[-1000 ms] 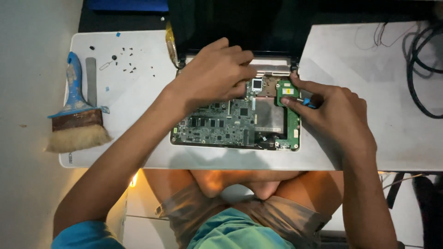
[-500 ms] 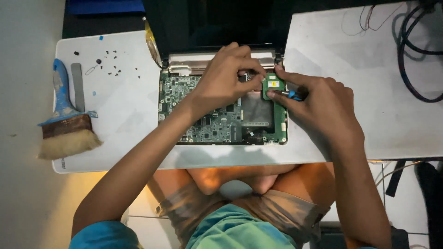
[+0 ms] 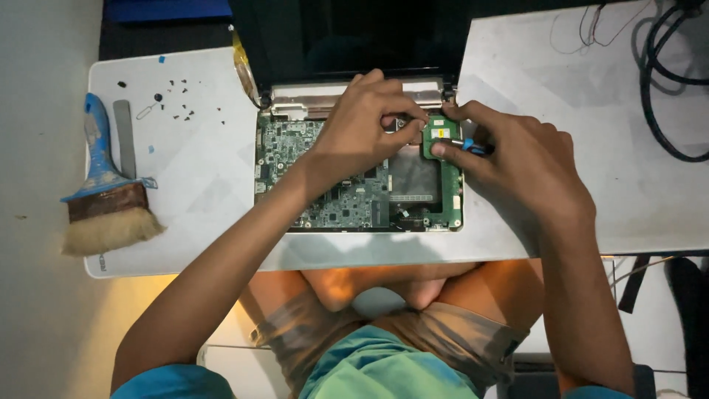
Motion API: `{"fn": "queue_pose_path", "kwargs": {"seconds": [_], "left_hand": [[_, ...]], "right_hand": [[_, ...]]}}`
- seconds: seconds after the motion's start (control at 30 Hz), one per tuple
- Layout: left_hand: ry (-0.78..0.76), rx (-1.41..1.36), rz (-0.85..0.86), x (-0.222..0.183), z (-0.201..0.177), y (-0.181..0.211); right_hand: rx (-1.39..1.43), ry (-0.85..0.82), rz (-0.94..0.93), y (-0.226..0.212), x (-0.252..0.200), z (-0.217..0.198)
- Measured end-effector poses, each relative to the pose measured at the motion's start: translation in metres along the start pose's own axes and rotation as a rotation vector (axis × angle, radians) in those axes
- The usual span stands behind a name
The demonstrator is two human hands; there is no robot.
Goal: Connecting internal cables and components inside a laptop during a repair process.
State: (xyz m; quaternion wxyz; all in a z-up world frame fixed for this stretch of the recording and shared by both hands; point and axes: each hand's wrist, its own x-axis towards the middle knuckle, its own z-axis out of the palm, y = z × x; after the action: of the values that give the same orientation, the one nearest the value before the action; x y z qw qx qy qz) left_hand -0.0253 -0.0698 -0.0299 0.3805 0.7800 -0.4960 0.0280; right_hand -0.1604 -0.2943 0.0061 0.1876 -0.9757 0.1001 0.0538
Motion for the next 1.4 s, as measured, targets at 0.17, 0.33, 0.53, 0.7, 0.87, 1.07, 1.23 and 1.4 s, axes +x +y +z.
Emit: {"fn": "queue_pose_path", "kwargs": {"seconds": [0.17,0.33,0.53,0.7,0.87,1.07,1.23,1.4], "left_hand": [[0.001,0.004,0.008,-0.001,-0.001,0.002],[0.024,0.007,0.012,-0.003,0.002,-0.003],[0.022,0.031,0.064,-0.004,-0.001,0.002],[0.020,0.064,0.064,-0.006,-0.004,0.008],[0.020,0.042,0.067,-0.005,0.000,0.006],[-0.008,0.050,-0.028,-0.004,0.001,0.007],[0.044,0.178,-0.055,-0.006,0.017,-0.016],[0.088,0.130,-0.075,-0.004,0.016,-0.015]], "right_hand": [[-0.003,0.029,-0.050,0.005,-0.001,0.004],[0.037,0.009,-0.020,-0.006,-0.005,-0.001],[0.029,0.041,-0.025,-0.004,-0.007,0.000],[0.008,0.047,-0.031,-0.003,-0.008,0.003],[0.040,0.109,-0.082,-0.001,-0.014,0.005],[0.098,0.035,-0.150,0.015,-0.009,-0.016],[0.033,0.044,-0.169,0.027,-0.004,-0.049],[-0.235,0.006,-0.381,0.024,0.021,-0.068]]}}
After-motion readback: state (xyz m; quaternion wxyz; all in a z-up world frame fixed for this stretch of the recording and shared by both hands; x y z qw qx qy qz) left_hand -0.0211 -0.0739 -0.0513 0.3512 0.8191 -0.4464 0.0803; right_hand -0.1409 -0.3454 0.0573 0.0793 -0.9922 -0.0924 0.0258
